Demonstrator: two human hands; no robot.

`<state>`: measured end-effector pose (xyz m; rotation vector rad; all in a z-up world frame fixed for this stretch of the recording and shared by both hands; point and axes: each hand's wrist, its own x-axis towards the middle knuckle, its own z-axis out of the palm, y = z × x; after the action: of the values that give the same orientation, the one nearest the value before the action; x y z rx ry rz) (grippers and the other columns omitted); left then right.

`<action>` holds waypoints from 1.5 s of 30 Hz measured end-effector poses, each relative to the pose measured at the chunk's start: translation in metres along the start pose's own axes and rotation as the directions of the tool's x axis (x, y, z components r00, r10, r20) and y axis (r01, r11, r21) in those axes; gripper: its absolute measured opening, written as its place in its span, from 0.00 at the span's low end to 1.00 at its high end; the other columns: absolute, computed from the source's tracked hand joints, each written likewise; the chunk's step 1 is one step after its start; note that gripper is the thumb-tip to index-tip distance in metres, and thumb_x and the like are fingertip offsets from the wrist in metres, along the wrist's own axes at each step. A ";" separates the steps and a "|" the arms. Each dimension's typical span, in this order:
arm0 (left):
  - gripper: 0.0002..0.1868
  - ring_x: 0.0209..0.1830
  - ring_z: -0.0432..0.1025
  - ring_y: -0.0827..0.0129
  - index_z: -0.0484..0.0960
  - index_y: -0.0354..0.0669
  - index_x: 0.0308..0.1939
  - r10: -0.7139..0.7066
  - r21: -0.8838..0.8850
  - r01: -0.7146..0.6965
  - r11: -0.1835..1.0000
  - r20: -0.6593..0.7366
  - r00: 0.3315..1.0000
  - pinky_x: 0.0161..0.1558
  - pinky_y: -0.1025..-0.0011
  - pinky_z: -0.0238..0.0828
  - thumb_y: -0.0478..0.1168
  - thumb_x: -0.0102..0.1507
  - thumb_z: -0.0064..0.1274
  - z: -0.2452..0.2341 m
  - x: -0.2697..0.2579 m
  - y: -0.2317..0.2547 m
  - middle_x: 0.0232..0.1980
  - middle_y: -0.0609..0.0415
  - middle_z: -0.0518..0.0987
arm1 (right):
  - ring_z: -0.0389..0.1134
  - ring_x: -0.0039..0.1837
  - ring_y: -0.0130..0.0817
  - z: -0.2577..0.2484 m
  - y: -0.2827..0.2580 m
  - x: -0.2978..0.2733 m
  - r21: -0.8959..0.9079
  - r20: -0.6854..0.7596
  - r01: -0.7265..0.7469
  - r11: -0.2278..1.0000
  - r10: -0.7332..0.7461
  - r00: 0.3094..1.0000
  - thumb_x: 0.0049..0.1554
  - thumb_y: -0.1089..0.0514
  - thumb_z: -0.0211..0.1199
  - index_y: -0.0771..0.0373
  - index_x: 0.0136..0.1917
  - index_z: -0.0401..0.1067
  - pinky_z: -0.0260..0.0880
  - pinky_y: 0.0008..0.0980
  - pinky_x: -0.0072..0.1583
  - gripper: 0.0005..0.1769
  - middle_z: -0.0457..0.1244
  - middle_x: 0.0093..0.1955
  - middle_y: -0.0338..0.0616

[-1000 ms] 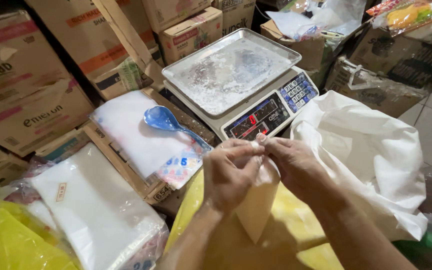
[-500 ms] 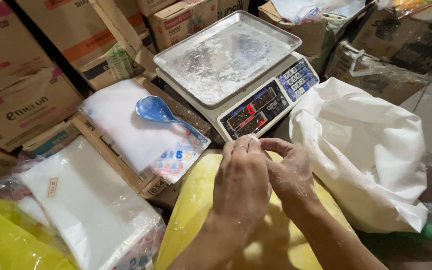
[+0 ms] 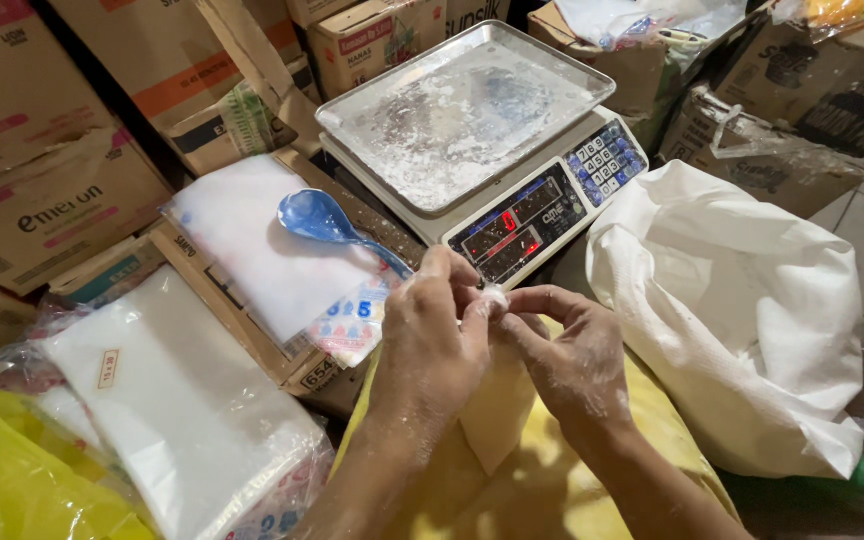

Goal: The person scoops white powder from a large sack into small plastic bags, places each bag on a digital scale to check weight, and ties the bags closed. The process is repeated multiple times in a cluttered storage area with stacked boxes.

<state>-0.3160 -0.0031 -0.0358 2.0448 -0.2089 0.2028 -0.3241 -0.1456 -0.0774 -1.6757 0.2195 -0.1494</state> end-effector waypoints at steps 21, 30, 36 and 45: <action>0.12 0.34 0.82 0.62 0.68 0.35 0.42 -0.031 -0.196 0.032 0.980 0.005 1.000 0.39 0.64 0.81 0.31 0.58 0.53 0.009 0.009 -0.027 0.33 0.46 0.81 | 0.71 0.57 0.41 -0.025 0.010 0.026 0.475 0.436 -0.375 0.796 0.158 0.886 0.51 0.71 0.67 0.68 0.58 0.60 0.71 0.35 0.59 0.25 0.67 0.53 0.54; 0.13 0.38 0.84 0.72 0.84 0.36 0.45 -0.062 -0.214 0.078 0.974 0.078 0.995 0.43 0.74 0.81 0.37 0.58 0.60 0.012 0.002 -0.025 0.39 0.50 0.88 | 0.72 0.56 0.38 -0.027 -0.001 0.022 0.439 0.331 -0.274 0.856 0.129 0.935 0.49 0.71 0.64 0.56 0.68 0.59 0.73 0.32 0.58 0.35 0.69 0.57 0.59; 0.11 0.30 0.81 0.77 0.87 0.37 0.38 -0.182 -0.231 0.196 0.953 0.080 0.980 0.34 0.76 0.79 0.42 0.57 0.64 0.004 0.003 -0.019 0.32 0.54 0.88 | 0.72 0.52 0.31 -0.029 0.002 0.018 0.136 0.234 0.009 0.991 -0.041 0.971 0.51 0.68 0.71 0.63 0.61 0.63 0.75 0.29 0.53 0.27 0.70 0.51 0.53; 0.07 0.26 0.78 0.81 0.87 0.39 0.33 -0.110 -0.366 0.172 0.915 0.184 0.977 0.30 0.79 0.76 0.39 0.59 0.63 0.005 0.008 -0.034 0.28 0.57 0.86 | 0.68 0.57 0.29 -0.046 -0.003 0.032 0.062 0.593 0.273 0.960 -0.255 0.764 0.57 0.61 0.68 0.65 0.55 0.74 0.72 0.32 0.64 0.13 0.62 0.54 0.40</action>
<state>-0.3000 0.0078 -0.0656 1.6782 -0.1826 -0.0898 -0.3030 -0.1969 -0.0703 -1.6918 -0.5023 0.1805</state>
